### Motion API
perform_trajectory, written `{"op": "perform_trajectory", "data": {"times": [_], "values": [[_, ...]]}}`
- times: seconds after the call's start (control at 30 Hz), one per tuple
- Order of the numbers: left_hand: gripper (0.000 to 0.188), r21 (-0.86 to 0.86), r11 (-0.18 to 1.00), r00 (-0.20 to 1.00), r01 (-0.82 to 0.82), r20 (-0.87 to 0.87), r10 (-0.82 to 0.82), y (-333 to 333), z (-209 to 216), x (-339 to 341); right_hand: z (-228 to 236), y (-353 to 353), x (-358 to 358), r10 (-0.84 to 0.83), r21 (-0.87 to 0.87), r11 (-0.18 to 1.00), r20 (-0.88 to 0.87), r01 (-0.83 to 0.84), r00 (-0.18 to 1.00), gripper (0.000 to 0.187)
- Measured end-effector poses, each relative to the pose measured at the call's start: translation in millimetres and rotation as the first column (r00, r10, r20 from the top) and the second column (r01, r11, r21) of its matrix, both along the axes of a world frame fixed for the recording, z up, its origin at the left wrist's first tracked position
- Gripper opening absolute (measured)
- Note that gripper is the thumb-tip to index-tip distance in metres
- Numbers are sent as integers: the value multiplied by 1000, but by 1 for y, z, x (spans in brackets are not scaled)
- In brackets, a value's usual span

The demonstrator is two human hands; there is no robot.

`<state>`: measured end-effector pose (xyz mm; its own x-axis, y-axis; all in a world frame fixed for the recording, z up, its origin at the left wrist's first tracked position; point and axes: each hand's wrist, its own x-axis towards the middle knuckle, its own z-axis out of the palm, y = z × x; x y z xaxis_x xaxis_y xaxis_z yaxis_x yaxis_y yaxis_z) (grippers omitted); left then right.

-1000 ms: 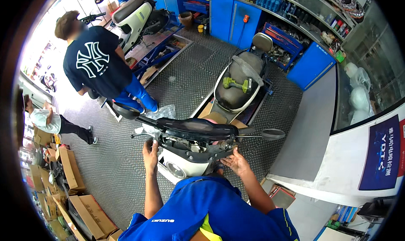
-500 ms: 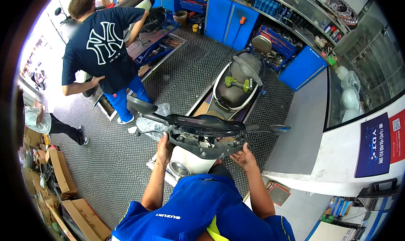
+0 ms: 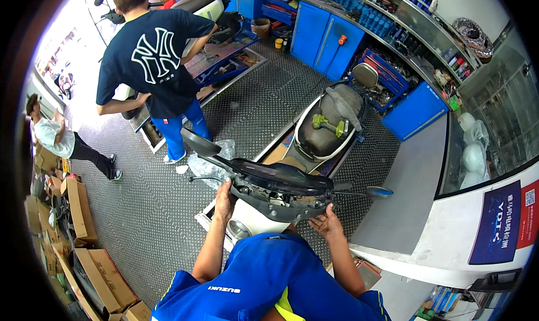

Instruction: The person picks up a black plastic cover from a shelf, positions it over the handlebar assembly of a white scooter, and aligns it by hand.

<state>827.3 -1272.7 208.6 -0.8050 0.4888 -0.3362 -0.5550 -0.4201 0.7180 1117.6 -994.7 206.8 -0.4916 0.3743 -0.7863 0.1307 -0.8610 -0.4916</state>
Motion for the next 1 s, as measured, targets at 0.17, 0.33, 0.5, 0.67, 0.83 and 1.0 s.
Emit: {"op": "perform_trajectory", "data": {"times": [0.17, 0.33, 0.5, 0.67, 0.83, 1.0], "values": [[38, -61, 986, 988, -153, -26, 152, 16, -1, 8, 1, -5, -1, 15, 43, 999, -24, -14, 1000, 71], [90, -87, 993, 996, -75, -45, 71, 9, 3, 12, 2, -14, 3, 5, 31, 1000, -32, -4, 999, 83], [109, -180, 982, 999, -50, -18, 48, 5, 11, 10, 1, -16, -2, -26, 16, 1000, -8, 26, 1000, 83], [66, -199, 966, 986, -166, -35, 162, 17, 33, 20, -7, -7, -7, -49, -12, 999, 7, 49, 999, 78], [80, -214, 968, 989, -132, -96, 114, 13, 31, 21, -9, 1, -13, -55, -30, 998, -44, 54, 998, 75], [67, -290, 943, 984, -166, -103, 142, 19, 28, 22, -21, 9, -20, -101, -76, 993, -170, 89, 980, 72]]}}
